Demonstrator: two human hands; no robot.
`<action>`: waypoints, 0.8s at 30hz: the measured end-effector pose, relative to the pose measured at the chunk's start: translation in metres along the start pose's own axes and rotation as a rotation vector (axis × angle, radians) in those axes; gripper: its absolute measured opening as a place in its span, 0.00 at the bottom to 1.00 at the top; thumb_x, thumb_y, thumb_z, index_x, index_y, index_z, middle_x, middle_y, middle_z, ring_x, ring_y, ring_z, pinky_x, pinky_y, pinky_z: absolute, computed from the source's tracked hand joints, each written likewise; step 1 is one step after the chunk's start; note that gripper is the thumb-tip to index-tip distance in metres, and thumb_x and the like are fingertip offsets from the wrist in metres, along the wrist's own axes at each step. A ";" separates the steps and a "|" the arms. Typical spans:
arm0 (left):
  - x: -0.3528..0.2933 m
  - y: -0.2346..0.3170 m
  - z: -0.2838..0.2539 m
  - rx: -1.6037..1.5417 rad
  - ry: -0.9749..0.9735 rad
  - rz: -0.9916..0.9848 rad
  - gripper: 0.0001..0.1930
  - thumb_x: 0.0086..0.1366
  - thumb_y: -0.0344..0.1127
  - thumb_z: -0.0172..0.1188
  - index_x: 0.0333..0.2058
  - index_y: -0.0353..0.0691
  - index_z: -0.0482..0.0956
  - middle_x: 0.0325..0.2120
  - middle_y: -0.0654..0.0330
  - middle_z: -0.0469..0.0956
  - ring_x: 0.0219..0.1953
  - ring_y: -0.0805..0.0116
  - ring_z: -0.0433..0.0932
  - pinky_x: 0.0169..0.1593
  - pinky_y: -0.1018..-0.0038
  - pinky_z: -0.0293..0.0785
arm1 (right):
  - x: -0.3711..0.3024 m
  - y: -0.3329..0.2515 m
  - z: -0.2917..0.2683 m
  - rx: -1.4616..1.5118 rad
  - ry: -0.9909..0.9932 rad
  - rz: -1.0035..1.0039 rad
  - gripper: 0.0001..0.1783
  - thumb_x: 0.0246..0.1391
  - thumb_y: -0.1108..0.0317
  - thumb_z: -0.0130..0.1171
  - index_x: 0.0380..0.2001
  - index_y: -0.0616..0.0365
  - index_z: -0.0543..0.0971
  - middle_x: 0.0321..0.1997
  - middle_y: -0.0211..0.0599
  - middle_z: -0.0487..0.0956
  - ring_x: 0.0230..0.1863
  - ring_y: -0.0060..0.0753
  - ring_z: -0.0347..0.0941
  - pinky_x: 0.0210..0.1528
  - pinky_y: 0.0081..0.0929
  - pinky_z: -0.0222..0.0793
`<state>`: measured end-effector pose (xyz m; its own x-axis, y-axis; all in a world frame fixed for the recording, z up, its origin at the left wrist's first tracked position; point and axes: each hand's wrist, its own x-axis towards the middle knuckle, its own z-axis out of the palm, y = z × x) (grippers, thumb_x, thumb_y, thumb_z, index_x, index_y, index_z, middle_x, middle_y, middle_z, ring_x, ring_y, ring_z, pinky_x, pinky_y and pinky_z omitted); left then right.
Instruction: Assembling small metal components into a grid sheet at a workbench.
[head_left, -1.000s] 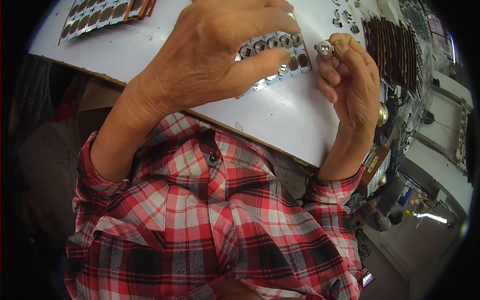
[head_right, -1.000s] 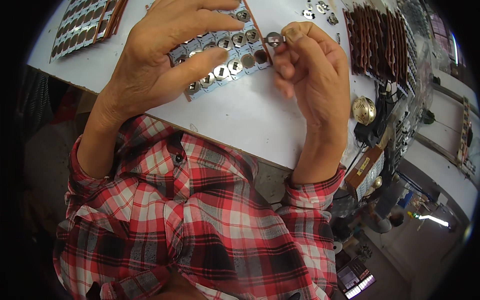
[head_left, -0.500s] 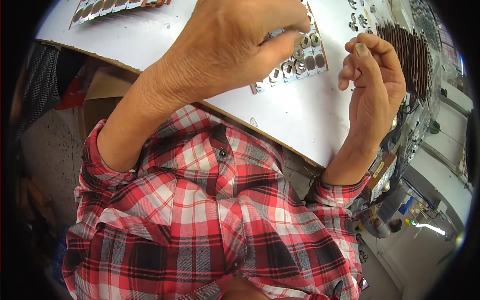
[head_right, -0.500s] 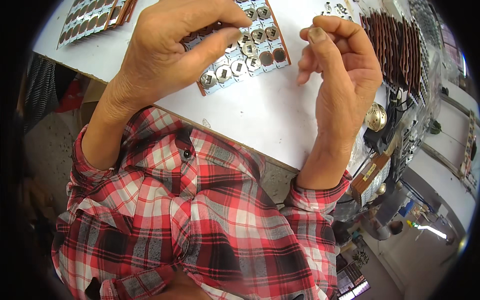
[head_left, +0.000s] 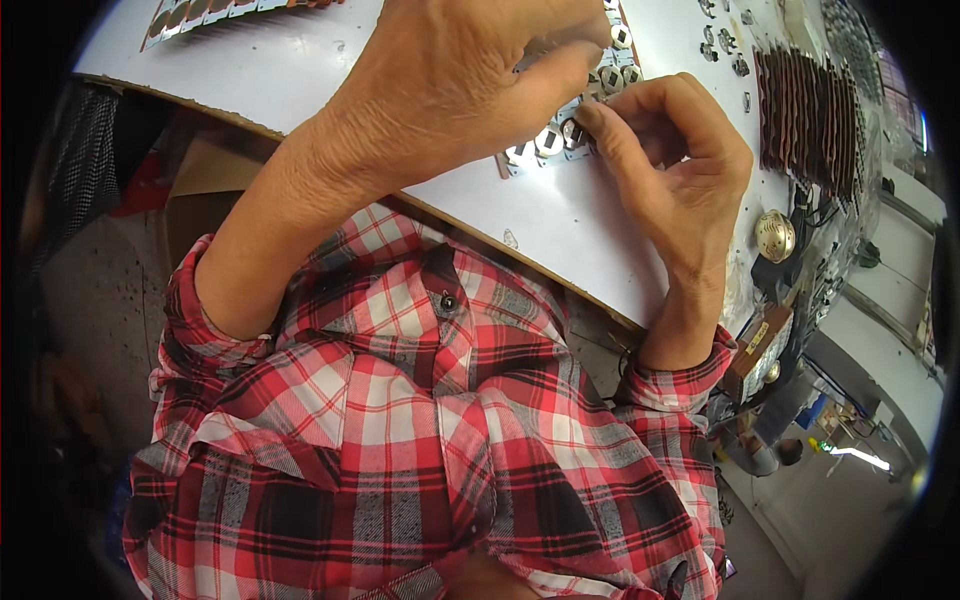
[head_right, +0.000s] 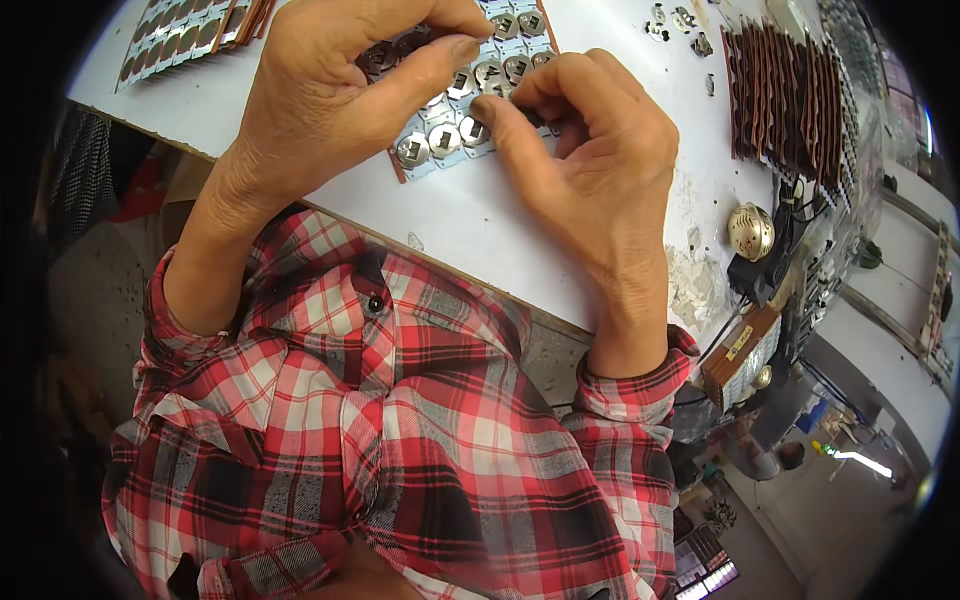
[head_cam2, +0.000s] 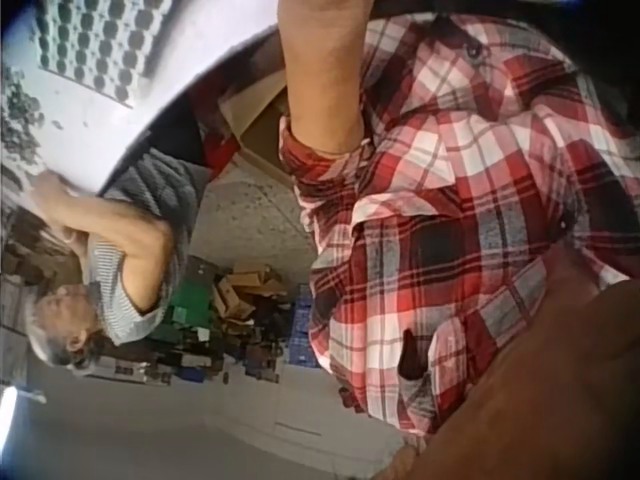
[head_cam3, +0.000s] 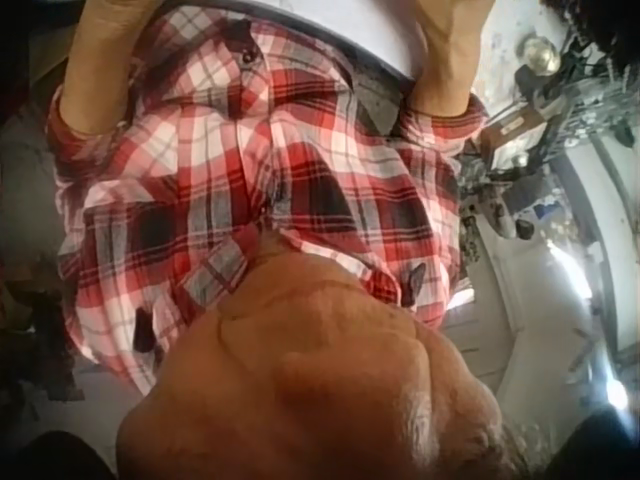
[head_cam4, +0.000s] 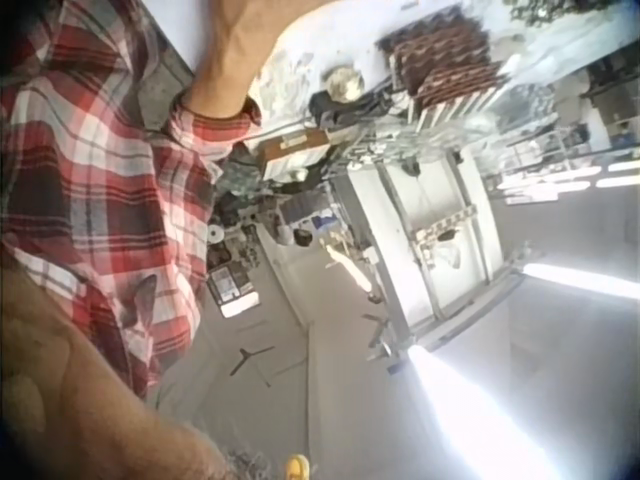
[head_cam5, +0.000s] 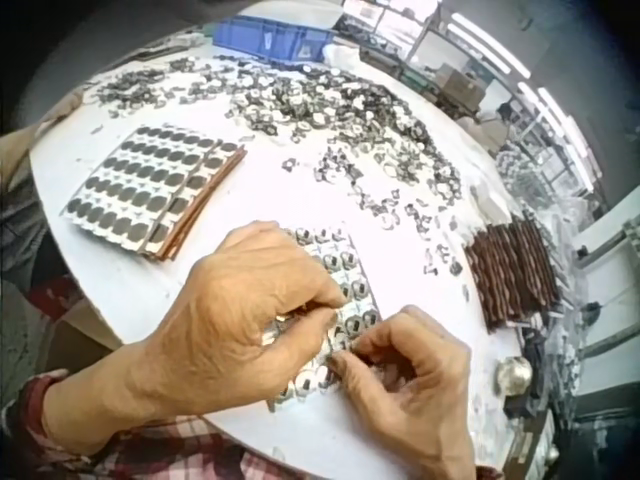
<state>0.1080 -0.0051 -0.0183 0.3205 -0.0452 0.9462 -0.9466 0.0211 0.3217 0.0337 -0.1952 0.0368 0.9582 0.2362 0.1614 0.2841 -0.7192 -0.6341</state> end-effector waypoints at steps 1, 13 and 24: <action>0.000 0.001 0.000 -0.009 0.000 -0.012 0.05 0.52 0.19 0.65 0.29 0.32 0.81 0.25 0.54 0.80 0.29 0.58 0.78 0.39 0.65 0.71 | 0.000 -0.002 0.002 0.010 0.017 0.008 0.06 0.56 0.73 0.72 0.32 0.61 0.83 0.27 0.21 0.80 0.26 0.09 0.70 0.29 0.10 0.63; -0.001 0.002 -0.002 -0.017 -0.013 -0.035 0.05 0.52 0.18 0.62 0.30 0.31 0.81 0.25 0.53 0.80 0.29 0.58 0.78 0.41 0.64 0.72 | 0.004 -0.001 0.010 0.037 0.054 -0.103 0.04 0.57 0.77 0.69 0.35 0.62 0.83 0.28 0.22 0.80 0.30 0.09 0.73 0.30 0.10 0.63; 0.008 0.005 -0.003 -0.201 -0.050 0.018 0.07 0.59 0.23 0.67 0.37 0.28 0.85 0.29 0.52 0.84 0.27 0.69 0.81 0.30 0.76 0.76 | 0.002 -0.004 0.004 0.039 0.261 -0.289 0.10 0.54 0.83 0.69 0.39 0.67 0.81 0.35 0.31 0.82 0.31 0.15 0.74 0.33 0.14 0.70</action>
<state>0.1054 -0.0020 -0.0092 0.2969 -0.0926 0.9504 -0.9247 0.2206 0.3103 0.0345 -0.1891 0.0363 0.8166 0.2475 0.5214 0.5470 -0.6205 -0.5620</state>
